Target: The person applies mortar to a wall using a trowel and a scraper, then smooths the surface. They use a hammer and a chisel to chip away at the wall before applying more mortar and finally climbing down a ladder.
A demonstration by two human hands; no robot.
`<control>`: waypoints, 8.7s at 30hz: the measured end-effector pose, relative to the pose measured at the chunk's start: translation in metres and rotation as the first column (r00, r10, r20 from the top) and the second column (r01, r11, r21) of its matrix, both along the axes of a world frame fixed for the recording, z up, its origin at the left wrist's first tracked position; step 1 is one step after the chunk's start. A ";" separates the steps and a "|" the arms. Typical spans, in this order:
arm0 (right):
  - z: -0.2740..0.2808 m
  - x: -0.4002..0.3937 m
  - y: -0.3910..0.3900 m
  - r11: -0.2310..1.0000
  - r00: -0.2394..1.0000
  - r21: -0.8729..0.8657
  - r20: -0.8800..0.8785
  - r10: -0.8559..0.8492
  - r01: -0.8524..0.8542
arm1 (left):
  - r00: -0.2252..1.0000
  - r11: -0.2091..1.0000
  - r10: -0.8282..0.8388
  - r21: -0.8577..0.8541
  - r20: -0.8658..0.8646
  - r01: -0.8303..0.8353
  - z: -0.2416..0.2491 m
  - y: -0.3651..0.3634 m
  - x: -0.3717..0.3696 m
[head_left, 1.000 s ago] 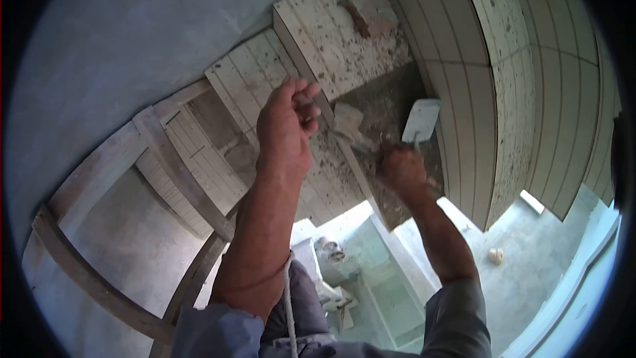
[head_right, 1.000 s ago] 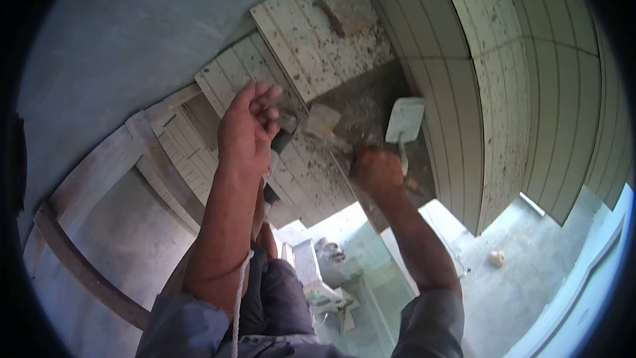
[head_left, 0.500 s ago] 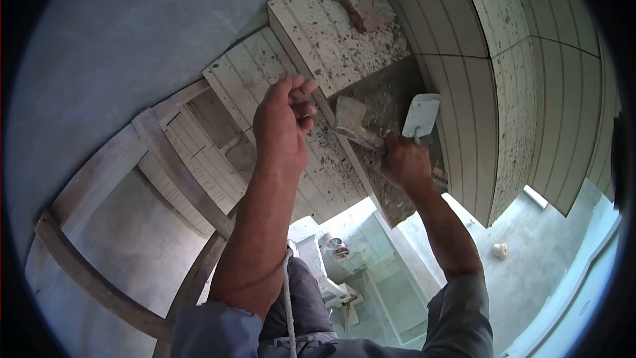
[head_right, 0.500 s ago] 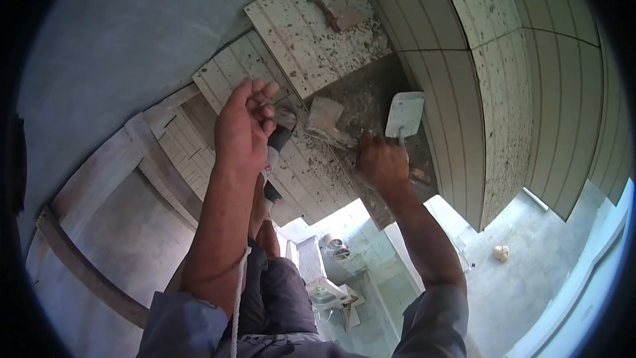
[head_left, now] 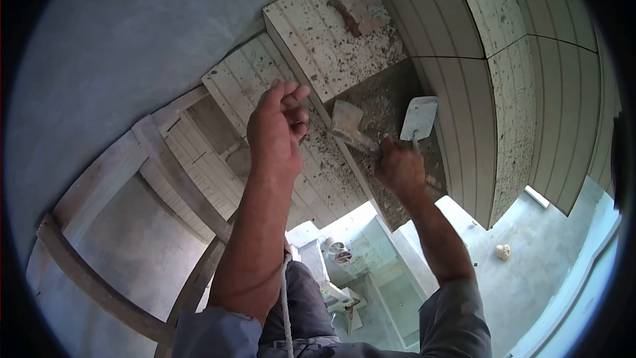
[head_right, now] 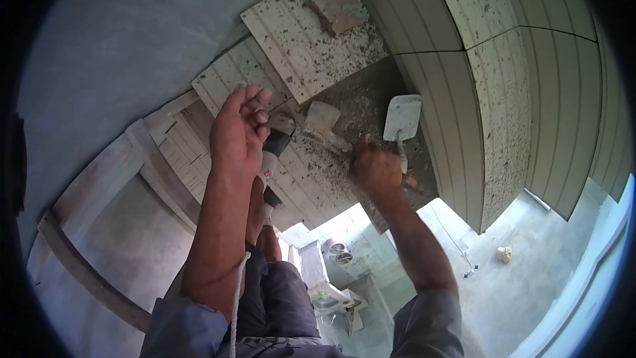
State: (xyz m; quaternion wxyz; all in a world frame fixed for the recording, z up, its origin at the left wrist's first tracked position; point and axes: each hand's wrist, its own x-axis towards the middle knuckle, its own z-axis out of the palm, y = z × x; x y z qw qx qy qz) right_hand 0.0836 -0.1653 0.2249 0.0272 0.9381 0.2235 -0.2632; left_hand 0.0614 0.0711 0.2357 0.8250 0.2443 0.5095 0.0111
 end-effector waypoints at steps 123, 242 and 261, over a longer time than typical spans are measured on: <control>0.003 -0.012 0.089 -0.574 0.111 0.571 -0.759 -0.641 0.586 | 0.921 0.906 -0.355 0.184 -0.161 0.382 -0.018 -0.041 0.040; -0.006 -0.034 0.093 -0.644 -0.023 0.342 -0.872 -0.488 0.684 | 0.910 0.897 -0.378 0.175 -0.171 0.405 -0.017 -0.032 0.021; 0.012 -0.025 0.097 -0.445 -0.043 0.272 -0.814 -0.579 0.853 | 0.900 0.895 -0.396 0.145 -0.181 0.422 -0.009 -0.036 0.028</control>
